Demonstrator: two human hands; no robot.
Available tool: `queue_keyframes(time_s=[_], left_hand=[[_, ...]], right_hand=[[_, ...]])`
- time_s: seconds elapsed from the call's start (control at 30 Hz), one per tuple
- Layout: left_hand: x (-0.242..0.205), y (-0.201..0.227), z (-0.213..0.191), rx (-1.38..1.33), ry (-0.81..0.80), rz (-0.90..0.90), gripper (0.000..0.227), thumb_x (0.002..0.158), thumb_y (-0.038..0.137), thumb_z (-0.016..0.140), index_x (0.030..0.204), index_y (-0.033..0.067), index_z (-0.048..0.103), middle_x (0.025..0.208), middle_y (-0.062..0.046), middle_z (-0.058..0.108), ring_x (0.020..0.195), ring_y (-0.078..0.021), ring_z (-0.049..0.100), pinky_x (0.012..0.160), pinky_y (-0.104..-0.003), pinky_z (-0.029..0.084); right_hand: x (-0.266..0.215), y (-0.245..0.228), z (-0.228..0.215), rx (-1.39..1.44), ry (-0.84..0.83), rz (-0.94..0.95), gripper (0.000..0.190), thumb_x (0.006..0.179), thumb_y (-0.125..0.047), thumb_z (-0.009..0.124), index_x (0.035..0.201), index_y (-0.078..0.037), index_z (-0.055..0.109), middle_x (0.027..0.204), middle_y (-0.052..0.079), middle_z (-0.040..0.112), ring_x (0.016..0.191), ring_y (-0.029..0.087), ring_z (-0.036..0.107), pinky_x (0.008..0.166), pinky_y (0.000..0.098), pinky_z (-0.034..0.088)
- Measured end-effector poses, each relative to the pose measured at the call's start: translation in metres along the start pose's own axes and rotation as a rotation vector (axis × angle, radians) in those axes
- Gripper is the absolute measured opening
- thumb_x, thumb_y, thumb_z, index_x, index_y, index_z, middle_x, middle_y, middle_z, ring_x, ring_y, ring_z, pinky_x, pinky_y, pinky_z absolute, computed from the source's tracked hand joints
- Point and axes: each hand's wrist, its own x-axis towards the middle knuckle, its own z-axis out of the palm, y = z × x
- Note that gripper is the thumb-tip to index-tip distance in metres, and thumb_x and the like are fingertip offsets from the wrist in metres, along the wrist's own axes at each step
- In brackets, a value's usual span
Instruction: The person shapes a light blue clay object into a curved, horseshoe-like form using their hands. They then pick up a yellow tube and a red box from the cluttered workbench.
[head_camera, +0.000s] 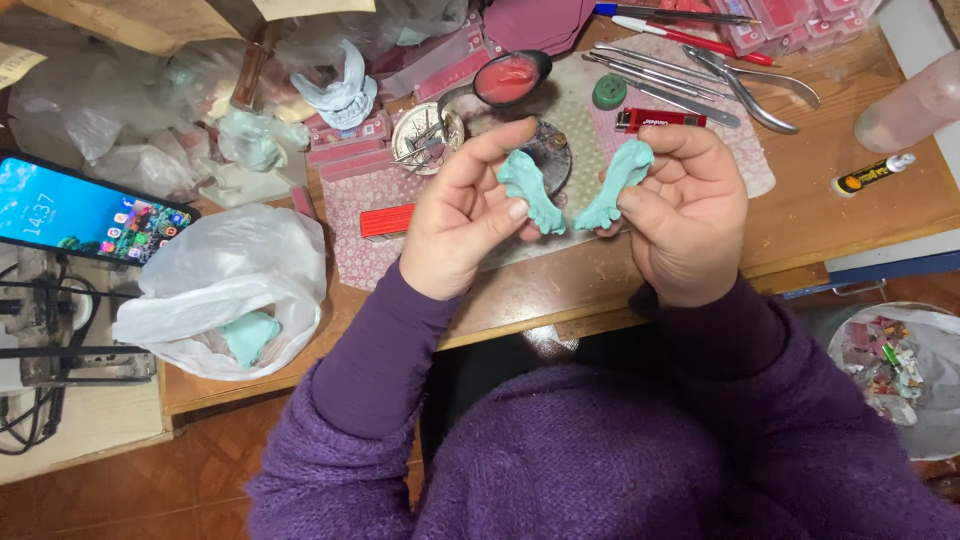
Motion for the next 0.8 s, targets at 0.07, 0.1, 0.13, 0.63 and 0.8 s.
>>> queue_keyframes(time_s=[0.07,0.1,0.13,0.63,0.8], left_hand=[[-0.002,0.000,0.001,0.004,-0.002,-0.012,0.059,0.096,-0.005,0.066,0.151,-0.0040,0.044,0.105,-0.019,0.070,0.089,-0.0205,0.075,0.078,-0.032,0.069],[-0.003,0.000,0.001,0.010,-0.002,-0.028,0.059,0.096,-0.006,0.065,0.151,-0.0037,0.044,0.106,-0.017,0.069,0.090,-0.0201,0.076,0.079,-0.031,0.069],[-0.003,0.000,0.002,0.008,-0.001,-0.024,0.059,0.096,-0.006,0.065,0.151,-0.0037,0.044,0.106,-0.017,0.069,0.090,-0.0201,0.076,0.079,-0.031,0.069],[-0.010,0.000,0.011,0.085,0.070,0.015,0.057,0.094,-0.013,0.067,0.147,-0.0044,0.049,0.114,-0.015,0.070,0.095,-0.0179,0.077,0.081,-0.027,0.069],[-0.013,0.002,0.012,0.139,0.063,0.033,0.056,0.093,-0.015,0.068,0.145,-0.0042,0.053,0.120,-0.016,0.069,0.102,-0.0188,0.076,0.087,-0.032,0.069]], right_hand=[[0.001,-0.001,0.006,-0.015,0.001,-0.017,0.048,0.086,0.009,0.071,0.127,0.009,0.048,0.096,0.032,0.069,0.069,0.029,0.076,0.058,0.0359,0.069],[0.001,-0.001,0.009,-0.027,0.003,-0.032,0.048,0.085,0.010,0.071,0.127,0.011,0.048,0.095,0.032,0.069,0.068,0.028,0.075,0.057,0.0348,0.069],[0.000,-0.001,0.009,-0.029,0.000,-0.032,0.048,0.085,0.010,0.071,0.127,0.011,0.048,0.095,0.032,0.069,0.068,0.028,0.075,0.057,0.0348,0.069],[-0.005,0.001,0.005,-0.108,0.019,-0.093,0.049,0.083,0.014,0.072,0.127,0.016,0.049,0.094,0.031,0.067,0.068,0.030,0.076,0.055,0.0346,0.068],[-0.005,0.002,0.001,-0.163,0.004,-0.125,0.051,0.083,0.017,0.071,0.128,0.019,0.048,0.095,0.034,0.067,0.070,0.033,0.076,0.057,0.0373,0.068]])
